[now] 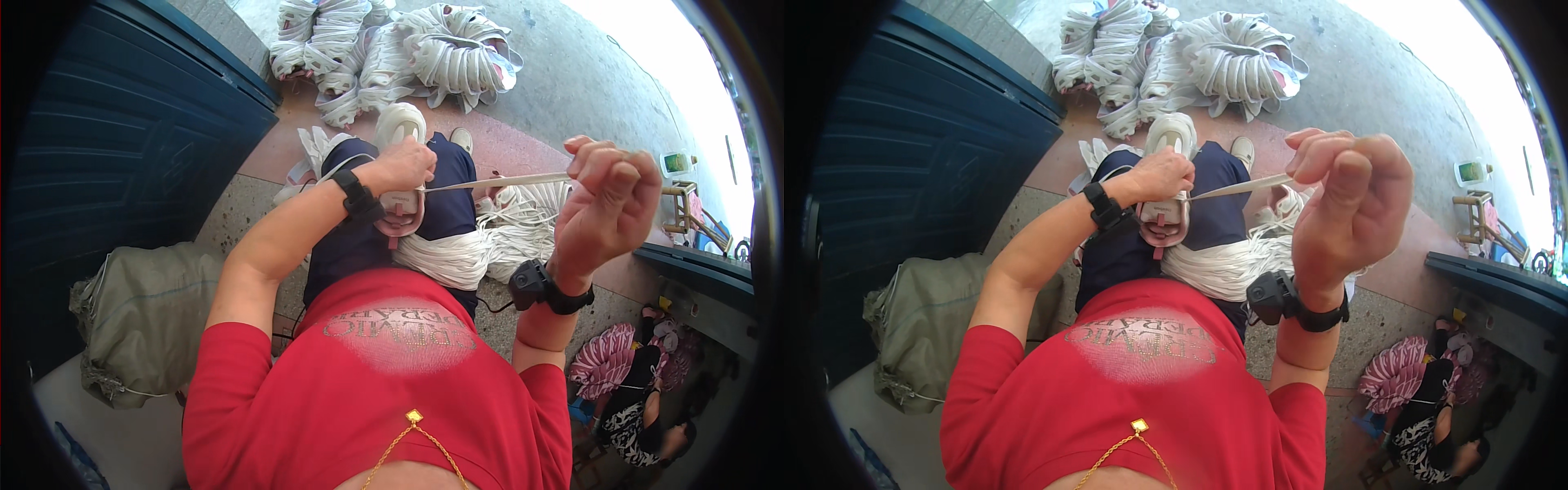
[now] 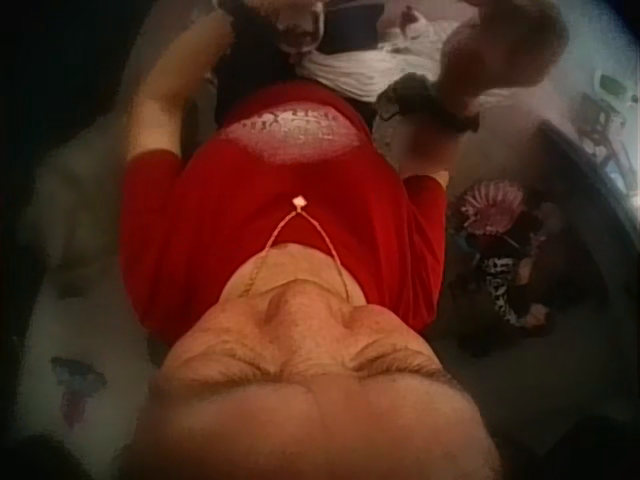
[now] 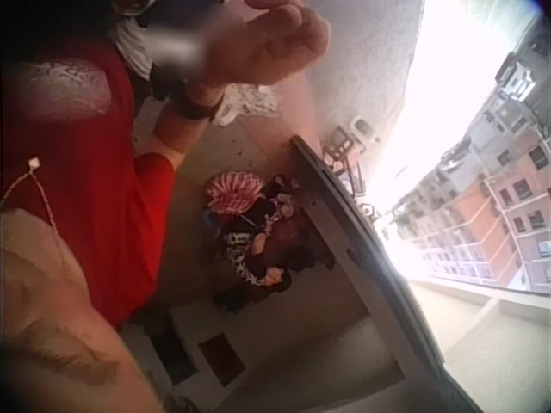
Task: Insert and pull laces or structural strings through shoe components.
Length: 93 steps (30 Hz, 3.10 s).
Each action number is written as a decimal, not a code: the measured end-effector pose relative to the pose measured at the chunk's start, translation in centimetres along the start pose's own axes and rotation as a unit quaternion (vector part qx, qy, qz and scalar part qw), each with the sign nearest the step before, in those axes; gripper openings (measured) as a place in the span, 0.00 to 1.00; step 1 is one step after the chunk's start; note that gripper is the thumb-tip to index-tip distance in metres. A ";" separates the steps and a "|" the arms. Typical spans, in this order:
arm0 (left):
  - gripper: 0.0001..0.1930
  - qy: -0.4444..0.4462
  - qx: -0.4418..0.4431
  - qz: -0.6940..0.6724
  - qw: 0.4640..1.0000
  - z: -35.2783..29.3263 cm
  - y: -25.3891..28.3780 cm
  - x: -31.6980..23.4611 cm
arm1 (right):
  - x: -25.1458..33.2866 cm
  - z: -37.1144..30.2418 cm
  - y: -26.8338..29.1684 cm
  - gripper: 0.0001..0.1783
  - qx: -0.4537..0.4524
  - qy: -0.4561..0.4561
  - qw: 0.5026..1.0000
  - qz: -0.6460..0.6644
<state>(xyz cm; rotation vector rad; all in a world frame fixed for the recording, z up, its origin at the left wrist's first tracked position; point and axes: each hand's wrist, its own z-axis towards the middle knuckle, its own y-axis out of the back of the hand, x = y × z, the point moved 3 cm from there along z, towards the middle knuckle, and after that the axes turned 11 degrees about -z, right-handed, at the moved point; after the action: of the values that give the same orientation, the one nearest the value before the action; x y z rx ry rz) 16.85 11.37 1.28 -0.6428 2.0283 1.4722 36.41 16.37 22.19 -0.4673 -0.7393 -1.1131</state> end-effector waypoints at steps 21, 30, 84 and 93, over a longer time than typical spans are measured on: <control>0.06 -0.113 -0.192 0.323 0.920 -12.3 1.2 4.9 | -15.5 -20.4 -12.3 0.09 0.330 -0.121 0.844 -0.406; 0.09 0.040 -0.304 0.173 0.936 -12.3 -1.3 6.8 | -17.6 -20.9 -15.8 0.09 0.453 -0.102 0.733 -0.497; 0.12 -0.071 -0.261 -0.698 0.663 -13.5 18.0 7.4 | -15.1 -15.8 -2.2 0.11 0.548 -0.281 0.761 -0.204; 0.09 0.080 -0.138 -0.190 0.969 -13.0 0.3 7.0 | -17.0 -19.5 -4.9 0.10 0.395 -0.075 0.822 -0.403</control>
<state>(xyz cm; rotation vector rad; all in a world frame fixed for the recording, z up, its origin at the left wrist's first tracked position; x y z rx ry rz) 9.58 -1.43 0.05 -1.2265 1.6968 1.5118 33.49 12.09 -3.60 0.5441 -1.5257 -1.4074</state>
